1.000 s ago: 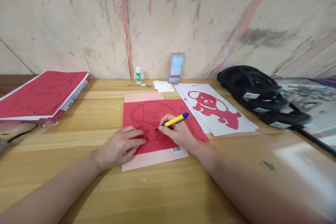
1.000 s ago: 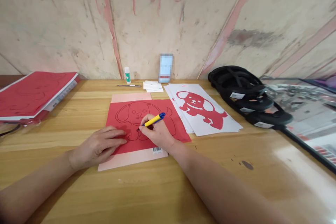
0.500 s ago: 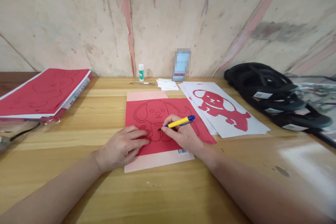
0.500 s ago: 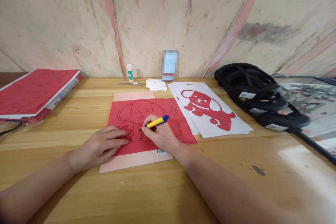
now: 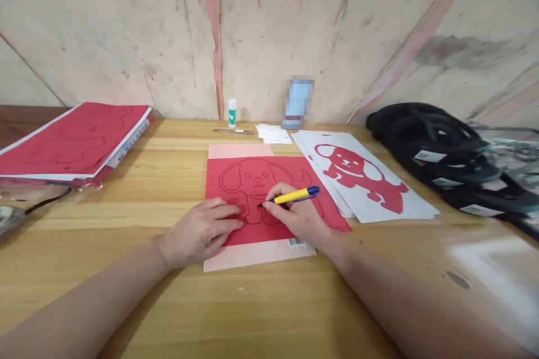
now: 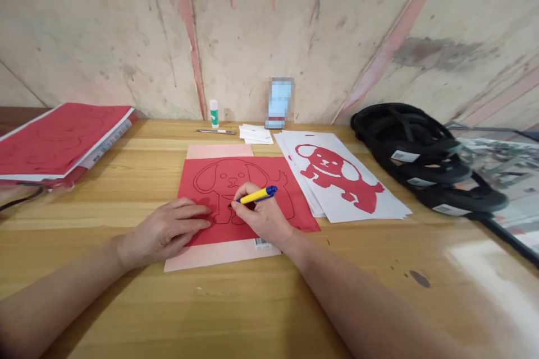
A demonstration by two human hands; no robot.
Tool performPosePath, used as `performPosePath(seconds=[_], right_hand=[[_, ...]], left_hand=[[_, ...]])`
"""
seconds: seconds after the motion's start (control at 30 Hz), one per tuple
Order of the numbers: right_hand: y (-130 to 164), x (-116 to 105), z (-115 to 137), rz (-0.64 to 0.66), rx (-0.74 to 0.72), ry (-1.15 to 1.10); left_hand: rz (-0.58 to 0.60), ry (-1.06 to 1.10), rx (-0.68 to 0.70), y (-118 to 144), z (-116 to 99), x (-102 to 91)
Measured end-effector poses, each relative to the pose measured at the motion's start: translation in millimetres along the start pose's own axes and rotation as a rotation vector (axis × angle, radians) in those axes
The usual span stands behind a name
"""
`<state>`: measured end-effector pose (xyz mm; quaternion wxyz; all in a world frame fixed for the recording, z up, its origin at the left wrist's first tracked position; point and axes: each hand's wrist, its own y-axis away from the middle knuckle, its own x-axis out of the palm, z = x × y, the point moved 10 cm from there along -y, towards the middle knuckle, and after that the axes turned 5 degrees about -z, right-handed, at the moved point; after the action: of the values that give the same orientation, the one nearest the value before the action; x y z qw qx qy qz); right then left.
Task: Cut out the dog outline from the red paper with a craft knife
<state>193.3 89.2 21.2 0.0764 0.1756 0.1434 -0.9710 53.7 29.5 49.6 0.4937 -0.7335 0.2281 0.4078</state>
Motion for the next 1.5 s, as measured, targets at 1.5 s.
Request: performPosePath(seconds=[1.5], right_hand=[[0.0, 3.7, -0.1, 0.029, 0.021, 0.004]], left_hand=[[-0.003, -0.035, 0.004, -2.1, -2.5, -2.6]])
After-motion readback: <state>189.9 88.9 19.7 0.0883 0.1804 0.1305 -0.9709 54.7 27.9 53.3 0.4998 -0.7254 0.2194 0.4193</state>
